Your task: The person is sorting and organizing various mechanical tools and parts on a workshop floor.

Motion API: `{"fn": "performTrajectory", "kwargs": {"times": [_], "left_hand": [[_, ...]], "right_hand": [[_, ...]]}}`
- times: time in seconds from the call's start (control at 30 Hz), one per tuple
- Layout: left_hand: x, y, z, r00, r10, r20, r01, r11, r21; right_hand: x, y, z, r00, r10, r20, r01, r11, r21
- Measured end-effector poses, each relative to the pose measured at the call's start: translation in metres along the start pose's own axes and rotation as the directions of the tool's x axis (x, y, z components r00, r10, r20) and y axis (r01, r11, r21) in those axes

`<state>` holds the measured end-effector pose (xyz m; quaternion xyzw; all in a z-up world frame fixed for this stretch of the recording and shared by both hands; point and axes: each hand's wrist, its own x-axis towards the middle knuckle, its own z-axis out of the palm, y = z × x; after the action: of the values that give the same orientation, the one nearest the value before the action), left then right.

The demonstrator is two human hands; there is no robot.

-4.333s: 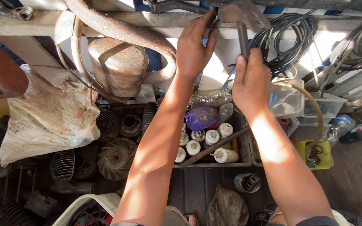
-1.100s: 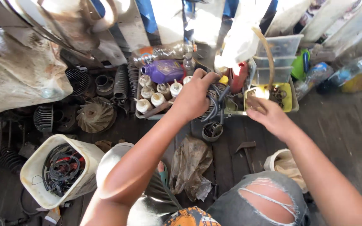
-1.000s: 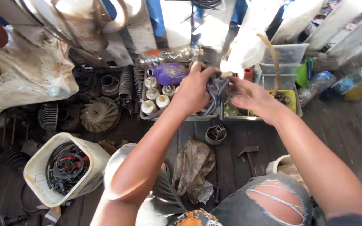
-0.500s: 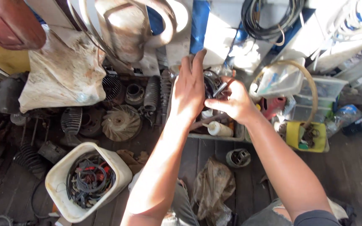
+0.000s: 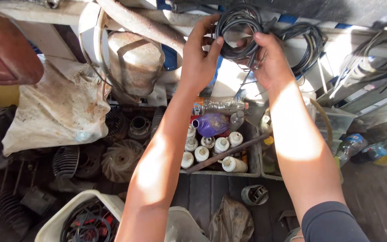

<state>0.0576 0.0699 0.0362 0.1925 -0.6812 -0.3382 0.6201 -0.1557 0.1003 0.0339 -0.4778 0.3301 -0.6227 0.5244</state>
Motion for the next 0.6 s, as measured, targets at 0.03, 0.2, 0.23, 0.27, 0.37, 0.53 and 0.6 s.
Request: {"fn": "performTrajectory", "kwargs": {"times": [0.03,0.2,0.23,0.27,0.37,0.53,0.6], "left_hand": [[0.008,-0.008,0.003,1.000,0.008,-0.004,-0.008,1.000,-0.008],[0.019,-0.049,0.019,0.958,0.184,-0.218,-0.110,0.943,0.314],[0.019,-0.049,0.020,0.960,0.178,-0.216,-0.106,0.945,0.308],[0.017,-0.048,0.020,0.968,0.132,-0.212,-0.047,0.930,0.365],[0.015,-0.039,0.019,0.975,0.101,-0.200,-0.001,0.895,0.445],[0.006,-0.030,0.014,0.967,0.222,-0.122,-0.105,0.790,0.604],[0.001,-0.029,0.011,0.975,0.206,-0.080,-0.118,0.791,0.600]], "right_hand": [[0.009,0.000,0.002,1.000,-0.006,0.002,0.006,1.000,-0.010],[0.026,0.024,0.009,0.961,0.182,-0.208,-0.161,0.980,0.113],[0.025,0.025,0.014,0.959,0.185,-0.216,-0.164,0.980,0.112],[0.023,0.026,0.021,0.950,0.199,-0.239,-0.180,0.979,0.100],[0.021,0.031,0.029,0.928,0.229,-0.292,-0.209,0.973,0.098],[0.005,0.024,0.028,0.860,0.160,-0.484,-0.205,0.978,-0.042],[-0.010,0.013,0.026,0.883,0.015,-0.470,-0.200,0.917,-0.346]]}}
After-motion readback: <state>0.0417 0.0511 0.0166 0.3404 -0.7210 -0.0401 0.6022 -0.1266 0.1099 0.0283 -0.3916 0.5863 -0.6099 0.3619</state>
